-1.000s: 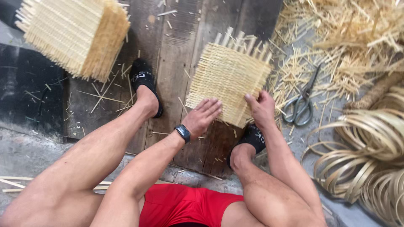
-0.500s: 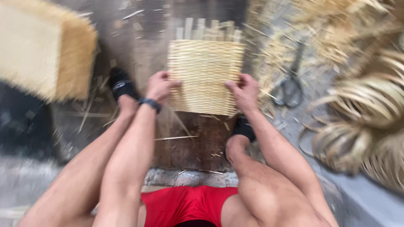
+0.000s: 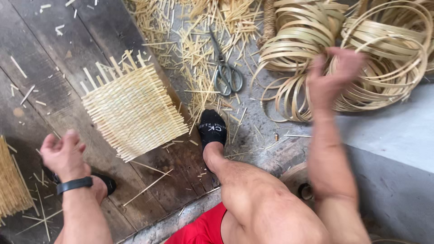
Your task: The person sits on the floor assembling a woven bamboo basket panel. They use scissors to trim the protruding bamboo strip ends, bend a thin bamboo rim ring around the panel, press the panel onto a round wooden mold, and fit the rim ring around the edge.
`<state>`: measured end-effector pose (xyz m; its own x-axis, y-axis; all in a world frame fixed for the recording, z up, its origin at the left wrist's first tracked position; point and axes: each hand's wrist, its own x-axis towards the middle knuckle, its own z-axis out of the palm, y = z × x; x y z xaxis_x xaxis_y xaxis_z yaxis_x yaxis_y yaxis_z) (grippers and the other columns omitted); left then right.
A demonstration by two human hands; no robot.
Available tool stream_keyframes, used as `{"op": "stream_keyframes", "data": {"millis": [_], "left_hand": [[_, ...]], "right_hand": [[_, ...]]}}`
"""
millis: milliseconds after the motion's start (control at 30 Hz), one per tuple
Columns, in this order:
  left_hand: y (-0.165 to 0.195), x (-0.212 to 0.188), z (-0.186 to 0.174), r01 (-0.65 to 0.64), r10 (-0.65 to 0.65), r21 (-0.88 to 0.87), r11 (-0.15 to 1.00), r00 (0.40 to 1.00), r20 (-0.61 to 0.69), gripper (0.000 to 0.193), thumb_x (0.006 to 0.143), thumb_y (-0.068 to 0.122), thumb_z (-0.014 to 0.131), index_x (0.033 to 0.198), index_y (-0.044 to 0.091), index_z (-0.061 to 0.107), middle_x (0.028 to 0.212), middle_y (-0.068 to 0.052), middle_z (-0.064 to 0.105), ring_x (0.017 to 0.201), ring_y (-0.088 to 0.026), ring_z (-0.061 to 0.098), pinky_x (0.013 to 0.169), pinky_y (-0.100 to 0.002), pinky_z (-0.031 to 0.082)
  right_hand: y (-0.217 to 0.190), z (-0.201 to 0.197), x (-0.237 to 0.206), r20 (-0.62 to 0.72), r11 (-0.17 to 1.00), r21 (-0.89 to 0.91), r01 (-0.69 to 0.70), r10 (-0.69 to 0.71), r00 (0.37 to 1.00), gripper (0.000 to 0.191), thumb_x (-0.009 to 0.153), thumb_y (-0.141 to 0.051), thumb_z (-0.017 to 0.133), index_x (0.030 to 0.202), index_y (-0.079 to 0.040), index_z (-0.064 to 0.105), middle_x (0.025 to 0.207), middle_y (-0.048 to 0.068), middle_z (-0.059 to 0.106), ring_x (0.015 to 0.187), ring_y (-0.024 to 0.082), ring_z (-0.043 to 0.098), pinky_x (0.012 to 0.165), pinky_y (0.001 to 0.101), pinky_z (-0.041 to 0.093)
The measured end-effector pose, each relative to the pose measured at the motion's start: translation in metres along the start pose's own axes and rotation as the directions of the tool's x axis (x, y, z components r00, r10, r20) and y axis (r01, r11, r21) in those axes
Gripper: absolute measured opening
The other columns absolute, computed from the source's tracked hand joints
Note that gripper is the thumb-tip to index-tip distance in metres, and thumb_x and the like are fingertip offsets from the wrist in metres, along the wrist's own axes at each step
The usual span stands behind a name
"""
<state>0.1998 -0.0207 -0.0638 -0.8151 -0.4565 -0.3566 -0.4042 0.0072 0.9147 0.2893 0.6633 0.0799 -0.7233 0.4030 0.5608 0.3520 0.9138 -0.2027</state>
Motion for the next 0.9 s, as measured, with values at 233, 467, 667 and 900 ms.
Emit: {"op": "stream_keyframes", "data": {"millis": [233, 467, 667, 900], "left_hand": [[0.038, -0.016, 0.004, -0.111, 0.111, -0.004, 0.994, 0.993, -0.038, 0.056, 0.102, 0.003, 0.077, 0.146, 0.002, 0.043, 0.120, -0.009, 0.062, 0.097, -0.014, 0.069, 0.075, -0.025, 0.061], [0.121, -0.069, 0.046, -0.412, 0.410, -0.005, 0.911, 0.905, 0.112, 0.042, 0.104, -0.003, 0.072, 0.142, -0.002, 0.055, 0.127, -0.012, 0.062, 0.103, -0.017, 0.069, 0.088, -0.030, 0.064], [0.227, -0.132, 0.100, -0.356, 0.320, -0.009, 0.934, 0.828, 0.461, 0.034, 0.104, 0.026, 0.069, 0.129, 0.002, 0.065, 0.115, -0.012, 0.072, 0.098, -0.015, 0.072, 0.087, -0.029, 0.062], [0.271, -0.152, 0.123, 0.478, -0.085, -0.302, 0.825, 0.632, 0.770, 0.044, 0.102, 0.043, 0.060, 0.111, 0.002, 0.072, 0.077, -0.001, 0.059, 0.065, -0.010, 0.054, 0.053, -0.023, 0.042]], "right_hand": [[0.095, -0.050, -0.008, 0.300, 0.804, -0.531, 0.267, -0.116, 0.947, 0.028, 0.087, -0.039, 0.083, 0.080, -0.013, 0.074, 0.092, 0.006, 0.067, 0.098, 0.024, 0.057, 0.107, 0.0516, 0.033], [0.086, -0.104, 0.004, 0.201, 0.862, -0.450, 0.235, -0.159, 0.967, 0.013, 0.091, -0.014, 0.067, 0.099, -0.011, 0.077, 0.097, 0.006, 0.069, 0.096, 0.020, 0.055, 0.109, 0.0388, 0.034], [-0.065, -0.170, 0.049, 0.146, 0.799, -0.214, 0.561, -0.542, 0.828, 0.013, 0.093, -0.013, 0.078, 0.081, -0.013, 0.074, 0.098, 0.006, 0.065, 0.103, 0.029, 0.058, 0.102, 0.0444, 0.035], [-0.242, -0.181, 0.072, 0.311, 0.152, 0.240, 0.959, -0.948, 0.073, 0.020, 0.087, -0.017, 0.069, 0.105, -0.009, 0.071, 0.085, 0.004, 0.064, 0.089, 0.022, 0.066, 0.084, 0.0368, 0.053]]}}
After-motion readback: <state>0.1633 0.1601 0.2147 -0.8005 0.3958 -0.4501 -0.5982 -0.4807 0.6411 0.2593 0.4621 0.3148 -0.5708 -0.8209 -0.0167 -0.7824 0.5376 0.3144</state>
